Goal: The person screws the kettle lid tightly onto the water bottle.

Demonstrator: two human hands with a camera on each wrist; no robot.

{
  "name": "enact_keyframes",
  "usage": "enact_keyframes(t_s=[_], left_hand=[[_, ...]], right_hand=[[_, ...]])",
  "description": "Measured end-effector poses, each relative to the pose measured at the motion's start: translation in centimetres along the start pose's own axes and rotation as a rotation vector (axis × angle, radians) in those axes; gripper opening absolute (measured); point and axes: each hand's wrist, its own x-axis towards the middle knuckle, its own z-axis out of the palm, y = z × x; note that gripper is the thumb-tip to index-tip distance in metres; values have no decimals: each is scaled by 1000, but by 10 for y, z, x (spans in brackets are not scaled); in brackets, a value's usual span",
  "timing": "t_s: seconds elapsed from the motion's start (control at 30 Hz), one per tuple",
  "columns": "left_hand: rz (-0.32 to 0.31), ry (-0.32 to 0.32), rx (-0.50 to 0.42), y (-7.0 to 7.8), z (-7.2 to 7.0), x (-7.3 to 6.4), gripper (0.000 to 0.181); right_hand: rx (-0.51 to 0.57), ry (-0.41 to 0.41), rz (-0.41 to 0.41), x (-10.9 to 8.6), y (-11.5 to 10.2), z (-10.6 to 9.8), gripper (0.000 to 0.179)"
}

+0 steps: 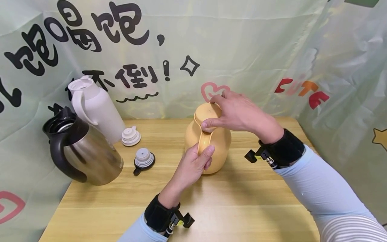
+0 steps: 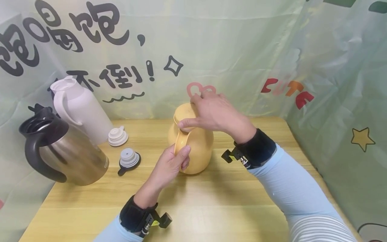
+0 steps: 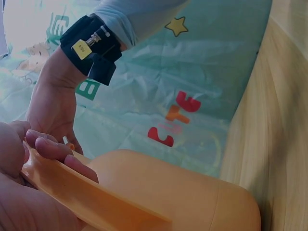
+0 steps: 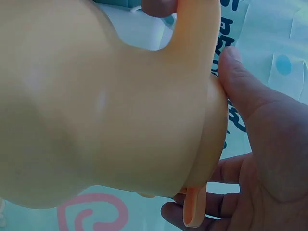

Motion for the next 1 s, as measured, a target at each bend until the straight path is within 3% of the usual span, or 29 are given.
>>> enact_keyframes(t_s=[0.2, 0.47, 0.7, 1.0], left_hand=[[11, 2, 3, 0, 0, 0, 40], [22, -2, -18, 0, 0, 1, 39], [28, -8, -25, 0, 0, 1, 39], [25, -2, -21, -1, 0, 0, 41]], right_hand=[[70, 0, -13, -2, -1, -1, 103], [297, -30, -184, -2, 8, -3, 86], [387, -59, -141, -5, 19, 1, 83], [321, 67, -57, -5, 16, 14, 97]])
